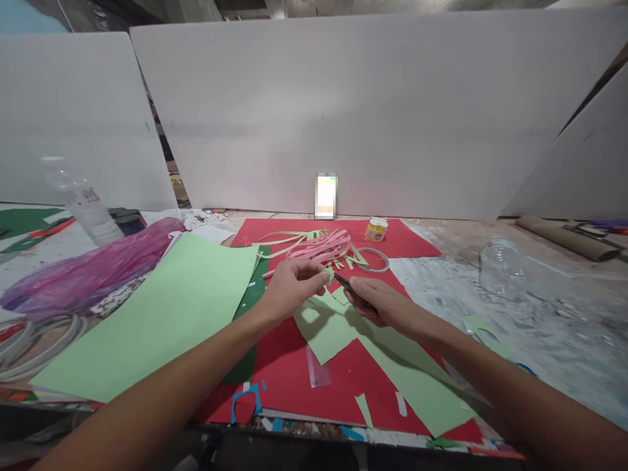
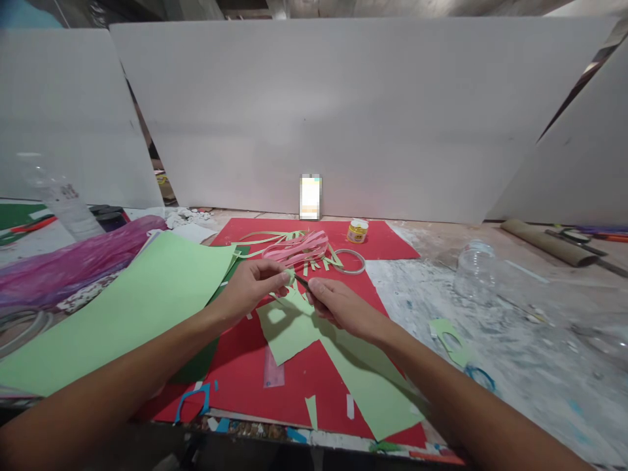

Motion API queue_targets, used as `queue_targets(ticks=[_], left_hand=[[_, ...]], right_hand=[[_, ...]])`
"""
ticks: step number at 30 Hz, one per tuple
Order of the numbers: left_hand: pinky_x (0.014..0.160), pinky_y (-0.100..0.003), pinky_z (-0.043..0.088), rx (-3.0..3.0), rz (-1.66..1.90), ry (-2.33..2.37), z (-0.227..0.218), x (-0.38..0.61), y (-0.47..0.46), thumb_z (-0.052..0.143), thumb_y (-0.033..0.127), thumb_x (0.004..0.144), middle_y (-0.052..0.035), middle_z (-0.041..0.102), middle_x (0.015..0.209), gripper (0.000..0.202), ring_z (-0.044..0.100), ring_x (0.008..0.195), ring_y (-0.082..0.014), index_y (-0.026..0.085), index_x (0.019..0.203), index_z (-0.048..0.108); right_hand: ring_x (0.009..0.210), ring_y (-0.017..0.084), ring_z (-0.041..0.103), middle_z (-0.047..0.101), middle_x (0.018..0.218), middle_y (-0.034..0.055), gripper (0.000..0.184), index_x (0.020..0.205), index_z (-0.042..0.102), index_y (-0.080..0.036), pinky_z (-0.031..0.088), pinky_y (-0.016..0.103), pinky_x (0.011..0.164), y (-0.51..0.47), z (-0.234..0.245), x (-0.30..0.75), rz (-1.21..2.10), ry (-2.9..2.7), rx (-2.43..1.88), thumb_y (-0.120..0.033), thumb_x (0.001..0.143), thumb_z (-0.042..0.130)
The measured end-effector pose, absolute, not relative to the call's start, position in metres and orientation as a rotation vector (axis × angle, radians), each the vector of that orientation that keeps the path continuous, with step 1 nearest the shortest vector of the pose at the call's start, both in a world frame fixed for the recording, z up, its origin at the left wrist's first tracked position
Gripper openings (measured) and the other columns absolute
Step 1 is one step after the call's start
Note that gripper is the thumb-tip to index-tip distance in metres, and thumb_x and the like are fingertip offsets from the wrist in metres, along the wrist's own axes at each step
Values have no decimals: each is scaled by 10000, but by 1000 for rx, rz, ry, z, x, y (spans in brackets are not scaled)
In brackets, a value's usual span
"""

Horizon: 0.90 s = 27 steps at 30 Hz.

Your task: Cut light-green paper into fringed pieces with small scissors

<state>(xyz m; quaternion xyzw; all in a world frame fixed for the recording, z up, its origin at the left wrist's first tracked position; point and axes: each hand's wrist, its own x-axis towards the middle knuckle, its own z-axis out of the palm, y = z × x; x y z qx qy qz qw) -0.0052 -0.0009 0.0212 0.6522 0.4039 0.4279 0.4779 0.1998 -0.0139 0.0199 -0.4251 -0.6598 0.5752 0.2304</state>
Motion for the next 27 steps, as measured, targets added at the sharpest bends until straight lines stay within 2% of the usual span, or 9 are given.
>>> queue_targets(ticks=[14, 19, 27], left_hand=[[644, -295, 490, 1588, 1030, 971, 24, -4, -2, 665, 345, 774, -33, 633, 675, 169, 596, 635, -141, 179, 745, 653], [640, -287, 491, 1569, 1059, 952, 25, -5, -2, 676, 348, 774, -37, 645, 724, 190, 598, 647, -138, 166, 832, 665], [640, -277, 486, 1576, 1039, 978, 25, -5, -2, 692, 353, 762, -36, 633, 682, 206, 590, 647, -135, 149, 780, 674]], right_hand=[[467, 70, 150, 255, 560, -70, 477, 704, 357, -202, 129, 200, 412, -15, 21, 198, 1582, -1824, -1166, -613, 941, 309], [462, 71, 158, 260, 549, -69, 481, 690, 353, -201, 131, 205, 411, -14, 20, 199, 1574, -1829, -1153, -608, 944, 309], [463, 68, 168, 276, 553, -67, 475, 701, 364, -199, 136, 198, 410, -15, 19, 199, 1576, -1800, -1150, -603, 946, 311]])
